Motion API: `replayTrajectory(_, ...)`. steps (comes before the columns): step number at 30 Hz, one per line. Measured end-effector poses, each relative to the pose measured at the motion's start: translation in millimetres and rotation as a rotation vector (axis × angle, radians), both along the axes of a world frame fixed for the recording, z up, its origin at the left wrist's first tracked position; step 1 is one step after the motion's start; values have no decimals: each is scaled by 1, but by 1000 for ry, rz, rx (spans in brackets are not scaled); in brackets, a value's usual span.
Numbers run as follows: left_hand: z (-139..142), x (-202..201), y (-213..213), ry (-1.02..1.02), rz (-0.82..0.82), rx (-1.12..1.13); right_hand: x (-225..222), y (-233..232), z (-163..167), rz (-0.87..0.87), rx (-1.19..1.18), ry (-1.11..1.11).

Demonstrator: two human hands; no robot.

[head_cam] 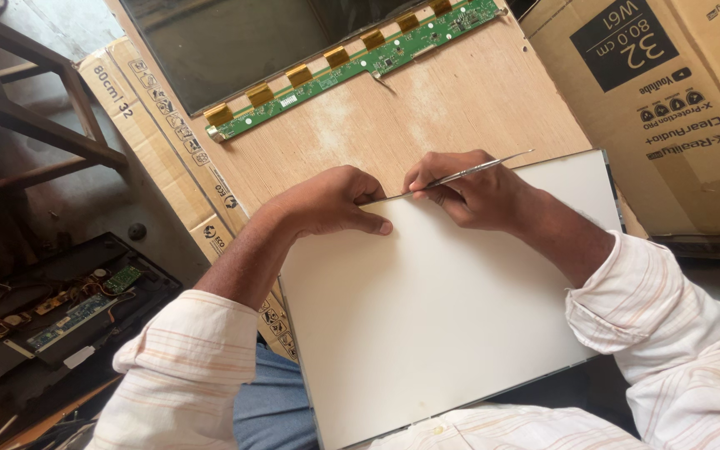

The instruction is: The person disassembles a flat-screen monitor, removes the back cover, and detaches an LED strip from the frame using a screwdriver. They then connect the LED strip to a power supply and test it with a multimeter.

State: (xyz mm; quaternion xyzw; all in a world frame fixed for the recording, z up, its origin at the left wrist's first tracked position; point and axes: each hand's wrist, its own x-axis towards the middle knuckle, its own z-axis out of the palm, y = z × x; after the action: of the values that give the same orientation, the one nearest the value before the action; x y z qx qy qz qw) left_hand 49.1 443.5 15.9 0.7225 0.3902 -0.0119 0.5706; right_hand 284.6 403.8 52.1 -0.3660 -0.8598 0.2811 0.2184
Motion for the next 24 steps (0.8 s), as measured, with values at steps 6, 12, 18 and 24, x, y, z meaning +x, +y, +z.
replayTrajectory(6, 1, 0, 0, 7, -4, -5, 5, -3, -1, -20, -2, 1)
replayTrajectory(12, 1, 1, 1, -3, -10, -21, 7, -3, 1, -17, 14, 36)
replayTrajectory(18, -4, 18, 0, -89, 23, 80, 9, -10, 0, -28, 76, 25)
replayTrajectory(24, -11, 30, -4, -50, 78, 119, 2, -6, 1, -91, 21, 41)
